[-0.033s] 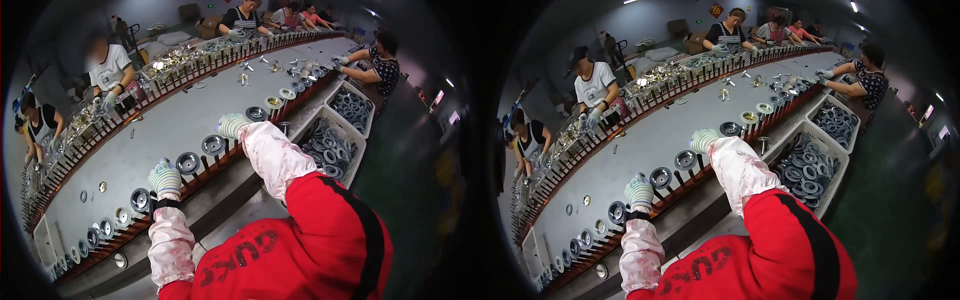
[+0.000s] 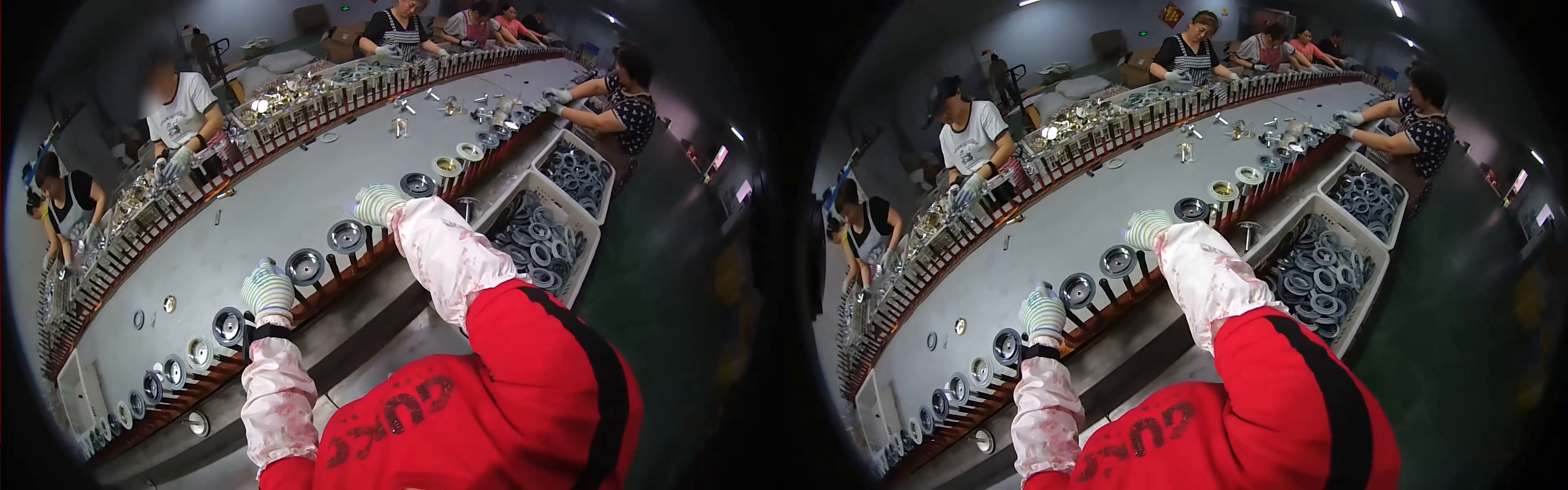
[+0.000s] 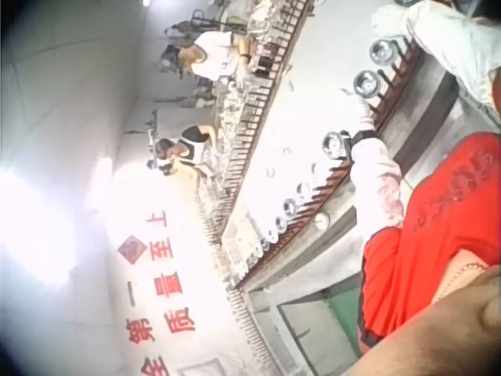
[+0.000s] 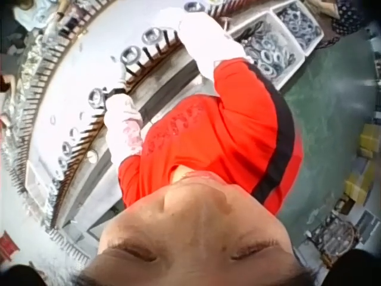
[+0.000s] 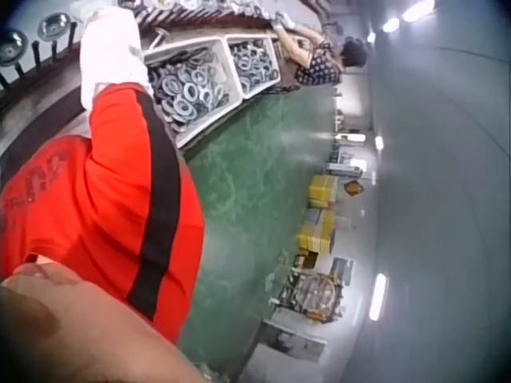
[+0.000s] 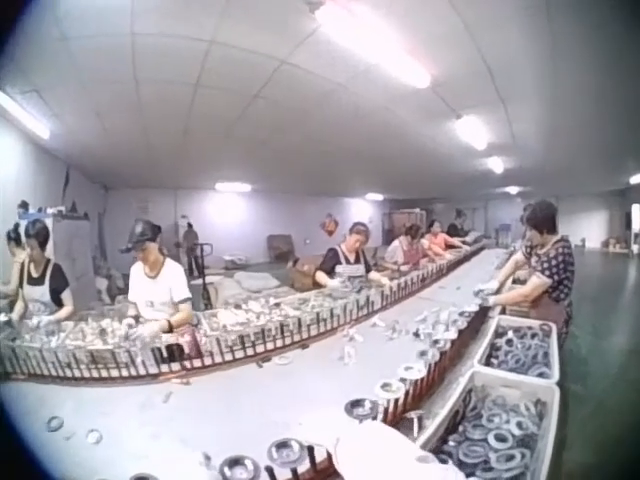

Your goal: Assembling metal circular components on a production line by placing them onto vertical rods.

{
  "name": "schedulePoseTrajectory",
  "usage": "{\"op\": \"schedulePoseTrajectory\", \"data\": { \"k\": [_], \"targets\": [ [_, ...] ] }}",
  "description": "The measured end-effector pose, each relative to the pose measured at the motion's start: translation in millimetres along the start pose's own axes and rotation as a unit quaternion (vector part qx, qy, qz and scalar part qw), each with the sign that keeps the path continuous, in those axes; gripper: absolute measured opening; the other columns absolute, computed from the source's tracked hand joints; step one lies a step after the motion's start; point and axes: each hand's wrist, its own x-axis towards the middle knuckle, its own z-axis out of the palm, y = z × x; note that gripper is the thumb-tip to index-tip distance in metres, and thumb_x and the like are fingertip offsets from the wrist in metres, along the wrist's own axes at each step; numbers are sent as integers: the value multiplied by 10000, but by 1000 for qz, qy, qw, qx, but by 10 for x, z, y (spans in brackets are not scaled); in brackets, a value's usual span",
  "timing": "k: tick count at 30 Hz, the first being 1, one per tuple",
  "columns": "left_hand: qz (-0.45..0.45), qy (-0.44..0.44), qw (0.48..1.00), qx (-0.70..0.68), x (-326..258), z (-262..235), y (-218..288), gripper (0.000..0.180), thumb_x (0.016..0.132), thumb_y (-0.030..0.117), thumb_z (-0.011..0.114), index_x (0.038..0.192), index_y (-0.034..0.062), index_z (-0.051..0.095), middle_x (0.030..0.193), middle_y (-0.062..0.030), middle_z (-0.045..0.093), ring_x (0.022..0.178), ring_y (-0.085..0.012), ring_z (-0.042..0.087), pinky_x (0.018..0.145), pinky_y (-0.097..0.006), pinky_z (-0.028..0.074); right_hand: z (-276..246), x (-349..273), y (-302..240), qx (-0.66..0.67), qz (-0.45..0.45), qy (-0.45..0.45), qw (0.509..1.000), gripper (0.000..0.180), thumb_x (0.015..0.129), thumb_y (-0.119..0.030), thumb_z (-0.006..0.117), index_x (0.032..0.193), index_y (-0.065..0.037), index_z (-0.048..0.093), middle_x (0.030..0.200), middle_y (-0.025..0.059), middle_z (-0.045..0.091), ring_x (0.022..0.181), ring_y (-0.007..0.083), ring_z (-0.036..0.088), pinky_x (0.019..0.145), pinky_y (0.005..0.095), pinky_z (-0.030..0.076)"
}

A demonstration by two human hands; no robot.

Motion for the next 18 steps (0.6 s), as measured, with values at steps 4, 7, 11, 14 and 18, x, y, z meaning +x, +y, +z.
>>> {"op": "schedulePoseTrajectory", "data": {
  "k": [4,7,11,14,18],
  "targets": [
    [-10,51,998,27,83,8,-304,267,970,251,530,1104,129,726,990,-181,758,963,-399,705,849,-509,559,-70,-26,-252,25,-27,-22,999,469,929,-418,517,1160,-84,751,1220,165,720,1160,351,675,1010,458,518],
    [-6,65,996,61,113,-35,-562,278,994,262,498,1090,130,724,1010,-183,751,961,-400,701,850,-508,548,-61,-98,-317,78,-125,15,989,460,959,-416,501,1139,-76,753,1164,179,730,1133,369,674,1027,474,498],
    [2,33,997,67,183,-83,-999,409,1035,362,405,1176,114,698,1101,-208,728,1046,-421,668,919,-521,515,-45,181,98,131,-111,238,956,439,980,-410,493,1080,-76,759,1104,180,736,1082,371,673,1021,477,479],
    [-35,-17,997,68,178,-183,-1180,506,1066,408,330,1262,91,673,1239,-240,676,1161,-421,620,999,-514,478,-46,199,604,39,-28,284,958,407,1003,-371,459,1058,-116,771,1093,126,747,1065,323,682,1023,449,468],
    [22,98,994,34,163,-354,-616,375,1048,318,454,1190,64,690,1132,-237,696,1089,-449,626,973,-544,478,-216,-5,551,-29,-6,75,997,399,967,-361,502,1152,-130,769,1223,125,722,1190,326,657,1011,470,508]
  ]
}}
